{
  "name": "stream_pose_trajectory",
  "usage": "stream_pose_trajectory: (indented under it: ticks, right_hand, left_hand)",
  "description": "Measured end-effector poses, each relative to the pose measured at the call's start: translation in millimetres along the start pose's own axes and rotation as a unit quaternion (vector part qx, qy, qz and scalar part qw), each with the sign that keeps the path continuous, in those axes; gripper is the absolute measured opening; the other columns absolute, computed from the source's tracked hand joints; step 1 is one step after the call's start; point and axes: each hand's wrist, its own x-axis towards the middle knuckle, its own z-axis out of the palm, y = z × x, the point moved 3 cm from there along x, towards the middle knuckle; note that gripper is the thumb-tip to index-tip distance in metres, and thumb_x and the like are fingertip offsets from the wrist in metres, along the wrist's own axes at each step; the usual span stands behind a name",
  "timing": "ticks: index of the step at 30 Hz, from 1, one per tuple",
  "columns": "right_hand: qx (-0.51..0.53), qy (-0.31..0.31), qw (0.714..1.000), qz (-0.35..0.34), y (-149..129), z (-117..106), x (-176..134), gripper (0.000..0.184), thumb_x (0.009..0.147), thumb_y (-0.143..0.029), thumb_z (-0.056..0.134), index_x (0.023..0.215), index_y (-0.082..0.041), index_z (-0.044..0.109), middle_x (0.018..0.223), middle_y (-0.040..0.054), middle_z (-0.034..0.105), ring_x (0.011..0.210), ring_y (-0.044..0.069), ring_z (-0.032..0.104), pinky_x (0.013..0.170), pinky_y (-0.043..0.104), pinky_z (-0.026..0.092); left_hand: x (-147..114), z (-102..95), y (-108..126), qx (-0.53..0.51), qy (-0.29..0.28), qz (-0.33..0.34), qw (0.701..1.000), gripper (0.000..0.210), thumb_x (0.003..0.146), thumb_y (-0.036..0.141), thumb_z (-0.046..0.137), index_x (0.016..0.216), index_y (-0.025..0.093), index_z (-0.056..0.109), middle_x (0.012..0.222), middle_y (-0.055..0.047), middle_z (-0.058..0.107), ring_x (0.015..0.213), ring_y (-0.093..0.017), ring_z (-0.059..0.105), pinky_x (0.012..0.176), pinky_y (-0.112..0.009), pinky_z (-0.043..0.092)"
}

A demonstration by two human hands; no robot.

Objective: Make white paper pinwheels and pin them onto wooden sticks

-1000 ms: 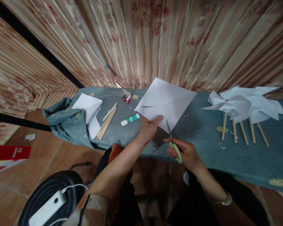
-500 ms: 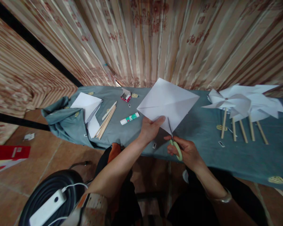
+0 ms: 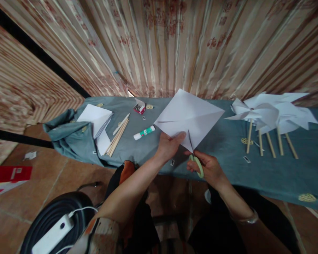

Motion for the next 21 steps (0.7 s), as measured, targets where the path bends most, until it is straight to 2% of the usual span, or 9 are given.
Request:
stream_pose_trajectory:
  ticks: [7, 13, 21]
  right_hand:
    - [-0.001, -0.008, 1.000, 0.004, -0.4, -1.2, 0.6, 0.048, 0.064, -0.054, 0.078, 0.094, -0.018, 0.074, 0.059, 0.0004, 0.065, 0.051, 0.014, 0.060, 0.050, 0.027, 0.050]
    - [0.034, 0.008, 0.999, 0.027, -2.7, -1.7, -0.2, 0.047, 0.055, -0.051, 0.083, 0.086, -0.017, 0.073, 0.058, -0.0002, 0.066, 0.051, 0.013, 0.059, 0.051, 0.027, 0.051]
    - [0.031, 0.013, 0.999, 0.037, -2.1, -2.1, 0.5, 0.050, 0.054, -0.053, 0.084, 0.087, -0.016, 0.074, 0.055, -0.0006, 0.064, 0.048, 0.013, 0.057, 0.048, 0.026, 0.048]
  left_hand:
    - [-1.5, 0.8, 2.5, -0.017, -0.005, -0.002, 1.000, 0.013, 0.068, 0.028, 0.075, 0.075, 0.021, 0.066, 0.075, -0.002, 0.070, 0.068, -0.018, 0.062, 0.067, -0.029, 0.049]
    - [-4.9, 3.6, 1.9, -0.012, -0.030, -0.012, 0.999, 0.016, 0.068, 0.032, 0.073, 0.069, 0.021, 0.062, 0.070, -0.002, 0.068, 0.064, -0.018, 0.060, 0.063, -0.030, 0.048]
    - [-6.0, 3.5, 3.7, -0.040, -0.032, -0.007, 0.999, 0.020, 0.065, 0.034, 0.076, 0.074, 0.021, 0.064, 0.072, -0.003, 0.068, 0.066, -0.019, 0.061, 0.066, -0.031, 0.049]
